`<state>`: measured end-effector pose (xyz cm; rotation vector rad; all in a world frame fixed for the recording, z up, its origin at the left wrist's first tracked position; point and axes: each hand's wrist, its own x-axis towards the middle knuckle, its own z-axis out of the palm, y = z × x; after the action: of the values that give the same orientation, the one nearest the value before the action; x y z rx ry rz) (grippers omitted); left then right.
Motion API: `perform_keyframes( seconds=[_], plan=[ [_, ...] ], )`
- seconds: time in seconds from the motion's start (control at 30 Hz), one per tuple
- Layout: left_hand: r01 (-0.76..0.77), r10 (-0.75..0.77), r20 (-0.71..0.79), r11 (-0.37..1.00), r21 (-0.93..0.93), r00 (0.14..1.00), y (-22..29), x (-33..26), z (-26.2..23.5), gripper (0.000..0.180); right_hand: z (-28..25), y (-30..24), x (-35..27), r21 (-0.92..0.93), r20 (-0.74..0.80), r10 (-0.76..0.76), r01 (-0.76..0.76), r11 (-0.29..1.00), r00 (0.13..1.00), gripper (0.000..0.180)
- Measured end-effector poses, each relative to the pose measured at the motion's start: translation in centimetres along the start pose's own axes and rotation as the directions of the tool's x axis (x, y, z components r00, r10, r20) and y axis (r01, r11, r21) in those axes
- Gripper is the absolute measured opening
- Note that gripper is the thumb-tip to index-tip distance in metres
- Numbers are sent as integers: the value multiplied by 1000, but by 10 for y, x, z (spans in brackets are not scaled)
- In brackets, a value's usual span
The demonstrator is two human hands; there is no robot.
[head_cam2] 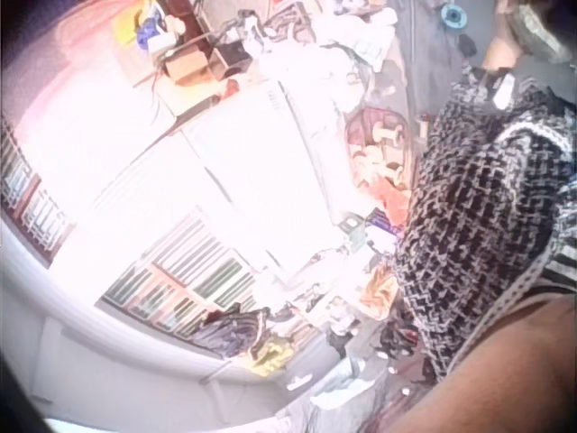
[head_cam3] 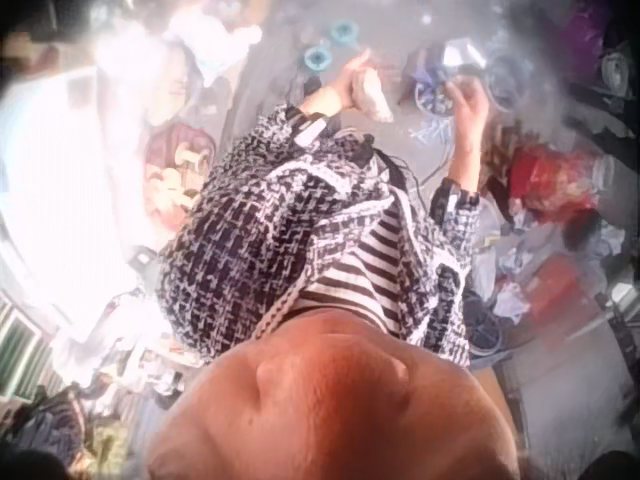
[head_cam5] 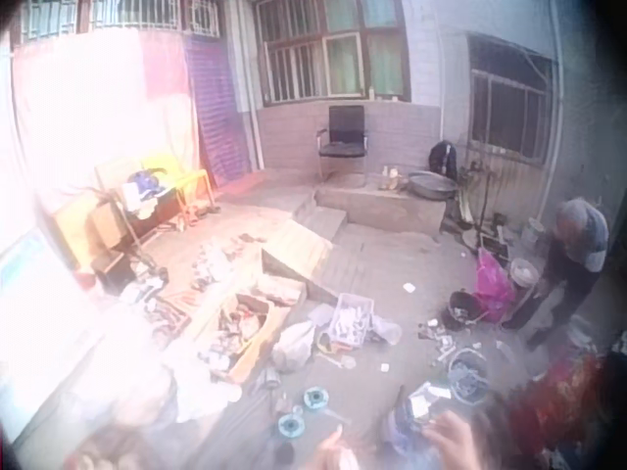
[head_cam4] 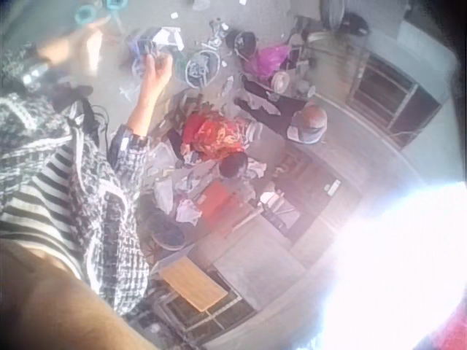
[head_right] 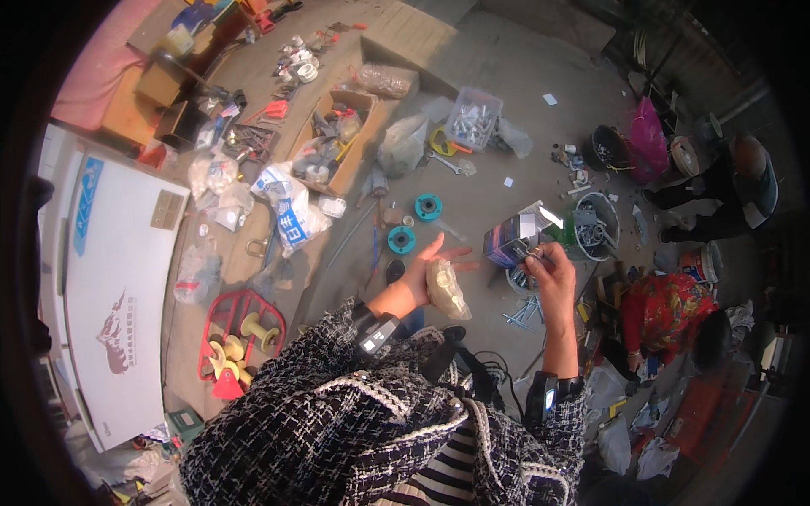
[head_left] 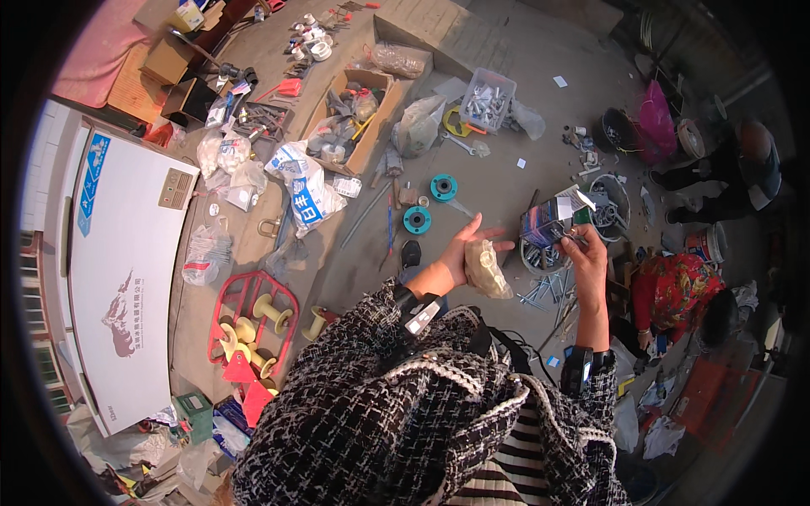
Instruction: The person picks up small hardware items from a cluttered floor, including a plastic bag of fittings, a small box, and a blue sponge. They examine each item briefly and place them into a white sack. The person moves around the workspace to gather items from different locations.
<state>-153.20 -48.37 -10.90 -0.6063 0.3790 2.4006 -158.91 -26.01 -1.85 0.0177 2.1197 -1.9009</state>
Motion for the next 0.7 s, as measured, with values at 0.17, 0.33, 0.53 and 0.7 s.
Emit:
perform_keyframes(
  seconds=[0.17, 0.33, 0.53, 0.7],
  plan=[
    [-255, 197, -211, 920, -297, 957, 43, -58, -89, 54, 81, 36, 84, -194, 219, 17, 26, 981, 975, 11],
    [-489, 312, -436, 780, -391, 844, 84, -116, -150, 42, 193, 83, 162, -264, 393, 69, 41, 964, 917, 14],
    [-631, 288, -621, 635, -446, 729, 121, -164, -203, 33, 333, 130, 244, -411, 472, 134, 84, 908, 871, 16],
    [-737, 318, -697, 505, -450, 643, 132, -188, -240, 31, 449, 143, 295, -431, 507, 50, 203, 879, 861, 20]
  ],
)
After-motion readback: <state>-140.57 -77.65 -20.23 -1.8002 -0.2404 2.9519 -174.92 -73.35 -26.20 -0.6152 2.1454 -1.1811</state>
